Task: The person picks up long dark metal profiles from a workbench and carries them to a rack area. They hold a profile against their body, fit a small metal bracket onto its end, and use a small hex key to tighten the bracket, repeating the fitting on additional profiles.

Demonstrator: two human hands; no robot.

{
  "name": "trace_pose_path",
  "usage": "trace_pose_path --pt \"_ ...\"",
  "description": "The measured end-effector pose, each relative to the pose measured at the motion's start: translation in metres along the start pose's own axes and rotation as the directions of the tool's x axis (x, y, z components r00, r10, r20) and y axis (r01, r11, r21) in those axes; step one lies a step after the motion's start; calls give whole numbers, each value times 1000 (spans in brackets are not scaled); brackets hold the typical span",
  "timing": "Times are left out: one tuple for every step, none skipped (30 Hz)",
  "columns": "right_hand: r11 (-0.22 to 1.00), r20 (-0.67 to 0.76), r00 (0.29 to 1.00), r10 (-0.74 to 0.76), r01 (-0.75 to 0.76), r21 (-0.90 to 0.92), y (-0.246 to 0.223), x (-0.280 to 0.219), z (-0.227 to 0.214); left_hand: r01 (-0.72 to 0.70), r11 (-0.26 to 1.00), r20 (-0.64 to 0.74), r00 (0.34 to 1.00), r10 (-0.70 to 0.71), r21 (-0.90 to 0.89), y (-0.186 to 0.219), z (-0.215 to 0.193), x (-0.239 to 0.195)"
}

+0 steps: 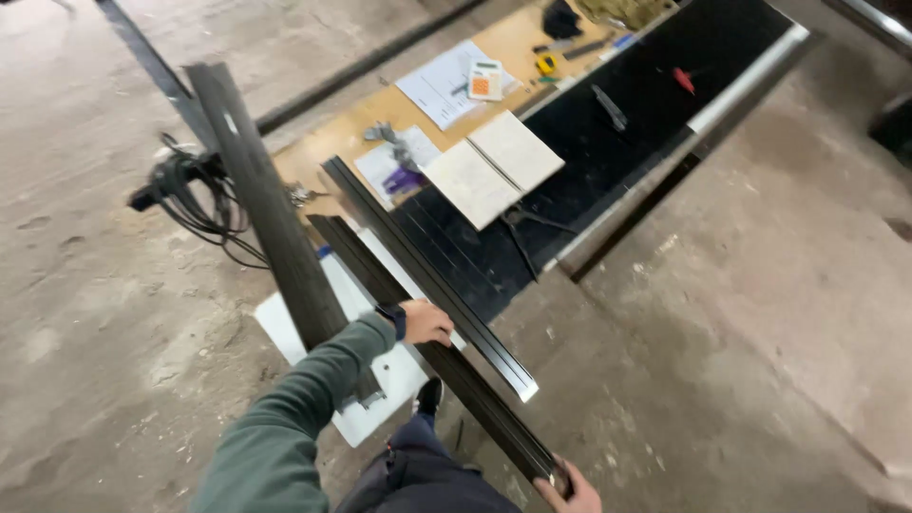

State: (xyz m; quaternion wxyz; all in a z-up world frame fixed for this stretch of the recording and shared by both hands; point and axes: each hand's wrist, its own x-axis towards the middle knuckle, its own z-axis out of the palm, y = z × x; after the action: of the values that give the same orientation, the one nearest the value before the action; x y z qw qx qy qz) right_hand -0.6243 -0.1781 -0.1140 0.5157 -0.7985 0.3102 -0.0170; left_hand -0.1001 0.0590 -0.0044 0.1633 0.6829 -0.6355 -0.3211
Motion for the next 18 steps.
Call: trace_pose_path --pt "998 5 999 48 -48 37 -58 19 -1 30 996 -41 999 -27 87 -17 8 8" --pt "987 -4 990 141 -141 74 -118 -8 2 31 989 -55 998 -23 146 -22 38 23" --pt "973 -48 974 222 -219 74 -125 -24 -1 -39 994 0 999 40 105 23 41 19" --pt "975 -14 988 154 -150 165 -130 -24 3 20 975 -57 998 -8 223 60 21 14" --pt "964 8 997 79 -78 254 -134 -22 3 82 940 -124 991 -43 332 99 -8 7" --pt "958 -25 993 119 -108 267 -150 -30 0 35 944 -85 996 -7 329 147 -5 12" --pt "961 4 982 191 -188 204 -169 -37 -2 -186 925 -214 940 265 331 193 -4 11" --pt "959 61 967 249 -255 126 -187 -38 -7 -359 866 -357 803 477 349 240 -2 2" --pt "952 59 961 272 -277 130 -203 -53 -12 -372 867 -347 806 479 330 259 13 2" --pt "925 97 976 195 -216 312 -219 -58 -14 -369 869 -347 809 474 329 273 24 3" --pt "861 119 987 112 -156 485 -237 -62 -16 -365 872 -347 812 470 327 286 33 1" --pt "856 112 986 123 -162 490 -249 -75 -22 -376 869 -337 812 476 321 290 33 0" --pt "842 104 982 159 -190 506 -262 -88 -28 -369 874 -335 818 467 316 294 33 -1" --pt "826 88 976 199 -215 522 -277 -99 -33 -371 875 -332 820 466 311 295 30 -1" --pt "821 72 975 212 -218 528 -279 -109 -33 -390 868 -321 817 480 306 297 23 -2" --pt "849 -10 987 163 -135 512 -281 -123 -34 -406 867 -317 814 487 291 301 19 -3" --pt "872 -90 990 112 -54 486 -283 -136 -34 -421 864 -312 811 494 276 303 14 -4" --pt "873 -106 985 134 -66 483 -279 -144 -29 -443 858 -306 805 509 260 304 11 -3"
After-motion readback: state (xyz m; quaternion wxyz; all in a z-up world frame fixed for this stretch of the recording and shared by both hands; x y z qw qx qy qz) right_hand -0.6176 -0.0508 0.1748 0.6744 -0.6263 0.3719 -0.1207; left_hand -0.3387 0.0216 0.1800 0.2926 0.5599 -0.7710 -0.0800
